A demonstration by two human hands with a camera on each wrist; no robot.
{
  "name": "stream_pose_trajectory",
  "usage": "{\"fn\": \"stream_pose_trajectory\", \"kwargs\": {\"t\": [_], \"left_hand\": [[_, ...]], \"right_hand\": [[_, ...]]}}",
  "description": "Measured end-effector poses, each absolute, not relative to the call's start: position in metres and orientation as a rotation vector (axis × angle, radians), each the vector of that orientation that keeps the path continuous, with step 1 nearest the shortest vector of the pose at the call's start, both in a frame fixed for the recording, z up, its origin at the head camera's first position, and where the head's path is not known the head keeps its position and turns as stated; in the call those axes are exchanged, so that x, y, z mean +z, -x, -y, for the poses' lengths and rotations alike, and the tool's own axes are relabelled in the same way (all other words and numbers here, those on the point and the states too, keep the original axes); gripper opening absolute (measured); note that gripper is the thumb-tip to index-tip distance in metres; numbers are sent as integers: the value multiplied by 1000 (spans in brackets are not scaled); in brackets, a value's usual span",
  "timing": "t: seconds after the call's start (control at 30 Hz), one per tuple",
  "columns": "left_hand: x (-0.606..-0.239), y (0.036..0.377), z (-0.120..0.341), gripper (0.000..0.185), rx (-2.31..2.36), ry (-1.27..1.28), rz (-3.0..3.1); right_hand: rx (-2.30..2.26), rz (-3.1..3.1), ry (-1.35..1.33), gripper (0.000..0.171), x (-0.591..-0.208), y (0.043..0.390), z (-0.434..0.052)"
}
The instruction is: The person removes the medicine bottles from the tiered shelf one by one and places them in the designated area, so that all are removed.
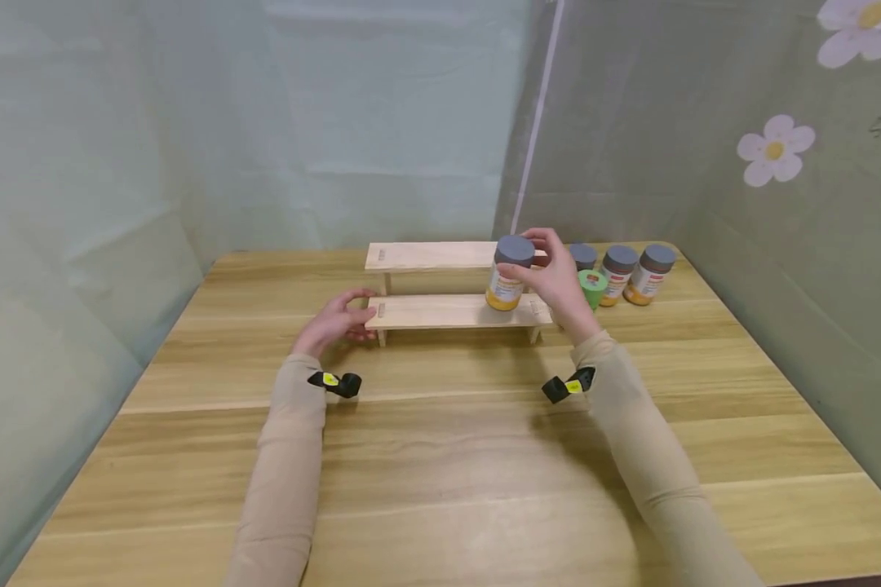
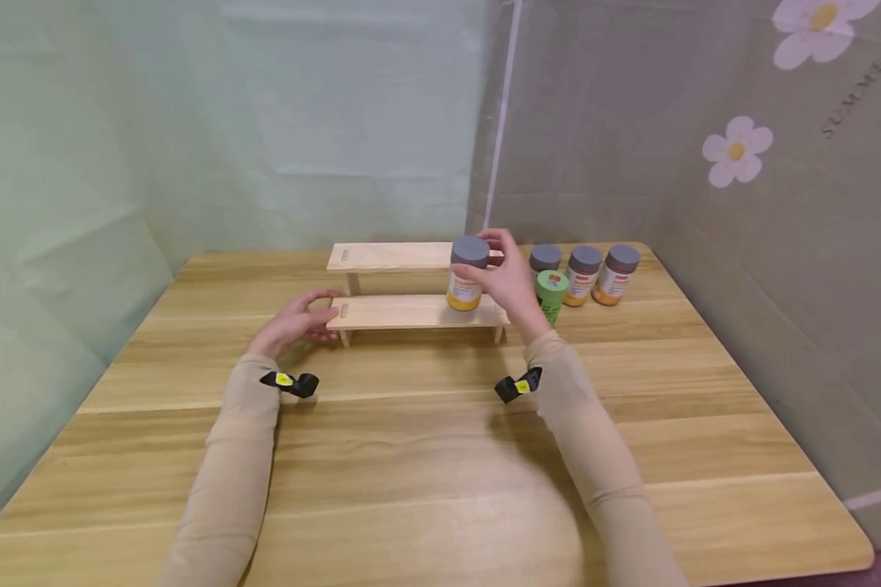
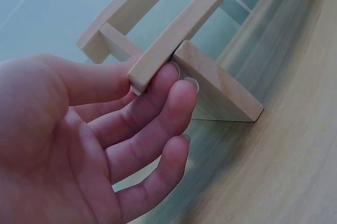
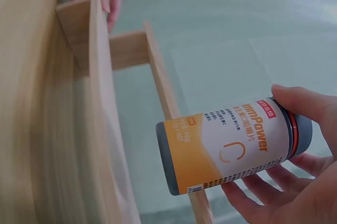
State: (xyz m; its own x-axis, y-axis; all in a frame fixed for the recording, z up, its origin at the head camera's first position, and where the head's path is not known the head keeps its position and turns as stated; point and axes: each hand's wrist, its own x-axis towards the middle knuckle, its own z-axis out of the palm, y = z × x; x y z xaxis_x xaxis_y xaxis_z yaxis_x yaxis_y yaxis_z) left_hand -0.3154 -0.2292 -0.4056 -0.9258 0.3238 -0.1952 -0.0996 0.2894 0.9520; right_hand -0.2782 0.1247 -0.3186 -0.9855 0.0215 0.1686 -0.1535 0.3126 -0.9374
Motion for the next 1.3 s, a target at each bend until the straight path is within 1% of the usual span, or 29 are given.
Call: {"fn": "stream_pose_trajectory", "kwargs": {"t": [0.27, 0.63, 0.97, 1.1, 1.3], "left_hand": [[-408, 313, 235, 57, 1699, -190, -2181], [-408, 311, 240, 58, 1676, -202, -2199], [-407, 312, 244, 60, 1684, -217, -2190], [-407, 313, 244, 60, 1678, -214, -2191], [-405, 312, 242, 59, 1664, -203, -2202]], "right_hand": [[1691, 2407, -121, 58, -318, 276, -148], [1566, 2521, -97, 64, -312, 261, -175], [1531, 2556, -139, 61, -324, 249, -199], [1451, 2592, -161, 61, -326, 242, -212], [1376, 2646, -145, 57, -326, 232, -238]]}}
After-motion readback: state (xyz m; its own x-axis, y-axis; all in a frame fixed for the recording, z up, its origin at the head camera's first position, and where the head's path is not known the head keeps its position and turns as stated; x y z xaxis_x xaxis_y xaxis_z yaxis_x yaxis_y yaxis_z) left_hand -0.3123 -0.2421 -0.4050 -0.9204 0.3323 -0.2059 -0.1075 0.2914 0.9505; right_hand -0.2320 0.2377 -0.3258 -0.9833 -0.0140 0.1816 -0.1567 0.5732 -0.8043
